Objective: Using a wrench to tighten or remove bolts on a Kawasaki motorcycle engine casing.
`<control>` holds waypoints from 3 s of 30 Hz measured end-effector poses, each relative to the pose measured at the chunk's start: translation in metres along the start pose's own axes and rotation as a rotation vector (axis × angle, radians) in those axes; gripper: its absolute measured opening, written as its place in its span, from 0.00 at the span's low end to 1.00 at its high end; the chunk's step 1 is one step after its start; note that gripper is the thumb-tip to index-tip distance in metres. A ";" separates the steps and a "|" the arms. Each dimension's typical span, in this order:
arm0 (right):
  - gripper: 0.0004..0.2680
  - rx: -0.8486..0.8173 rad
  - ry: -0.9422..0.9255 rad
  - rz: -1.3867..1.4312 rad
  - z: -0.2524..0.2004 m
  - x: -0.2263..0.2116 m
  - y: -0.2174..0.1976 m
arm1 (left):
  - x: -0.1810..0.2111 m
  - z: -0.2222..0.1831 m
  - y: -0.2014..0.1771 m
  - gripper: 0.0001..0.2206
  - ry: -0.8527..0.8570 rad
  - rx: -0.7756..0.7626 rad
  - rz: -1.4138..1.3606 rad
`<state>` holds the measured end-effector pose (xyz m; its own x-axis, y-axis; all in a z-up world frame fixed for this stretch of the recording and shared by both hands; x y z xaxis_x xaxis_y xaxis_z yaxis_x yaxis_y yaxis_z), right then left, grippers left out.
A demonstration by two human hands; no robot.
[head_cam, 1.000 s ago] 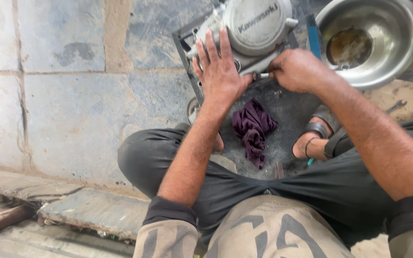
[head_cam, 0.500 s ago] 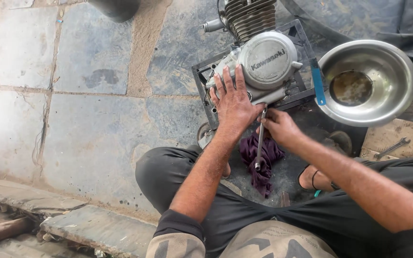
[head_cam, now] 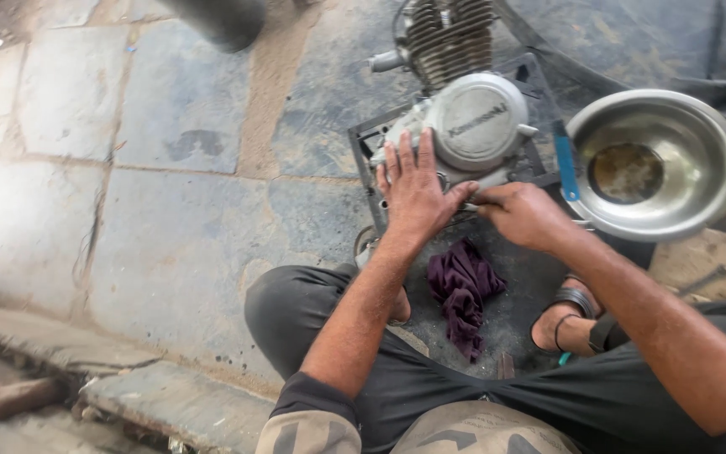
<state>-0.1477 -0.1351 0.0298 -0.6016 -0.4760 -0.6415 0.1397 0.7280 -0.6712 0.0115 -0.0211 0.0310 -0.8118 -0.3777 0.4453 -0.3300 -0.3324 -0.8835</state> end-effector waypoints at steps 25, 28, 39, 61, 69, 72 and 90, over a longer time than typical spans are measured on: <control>0.08 0.069 0.099 -0.163 0.014 0.001 -0.019 | 0.009 0.001 -0.010 0.60 -0.042 -0.111 0.034; 0.08 0.063 0.096 -0.126 0.018 0.007 -0.018 | 0.012 0.002 -0.014 0.61 -0.055 -0.122 0.033; 0.08 0.117 0.099 -0.252 0.006 -0.010 -0.023 | 0.007 0.001 -0.001 0.61 0.000 -0.076 0.076; 0.14 -0.289 0.304 0.782 -0.014 0.004 0.044 | 0.008 0.002 -0.020 0.58 -0.034 -0.110 -0.055; 0.12 -0.194 0.327 0.281 0.005 0.012 0.002 | 0.005 0.001 -0.009 0.59 -0.009 -0.132 -0.005; 0.11 -0.070 0.232 0.007 0.008 0.009 -0.008 | 0.005 0.000 -0.006 0.60 0.003 -0.141 0.016; 0.12 0.002 0.122 -0.194 0.002 0.015 -0.033 | -0.002 0.000 -0.003 0.50 -0.009 -0.098 -0.020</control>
<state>-0.1601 -0.1673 0.0414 -0.7082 -0.5435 -0.4506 0.0137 0.6275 -0.7785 0.0142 -0.0189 0.0330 -0.8004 -0.3802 0.4635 -0.3916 -0.2539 -0.8844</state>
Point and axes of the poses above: each hand's wrist, its own z-axis towards the middle knuckle, its own y-axis out of the palm, x = y × z, the point moved 2 cm from there along z, towards the middle knuckle, and after that the axes turned 9 degrees about y, right-handed, at the moved point
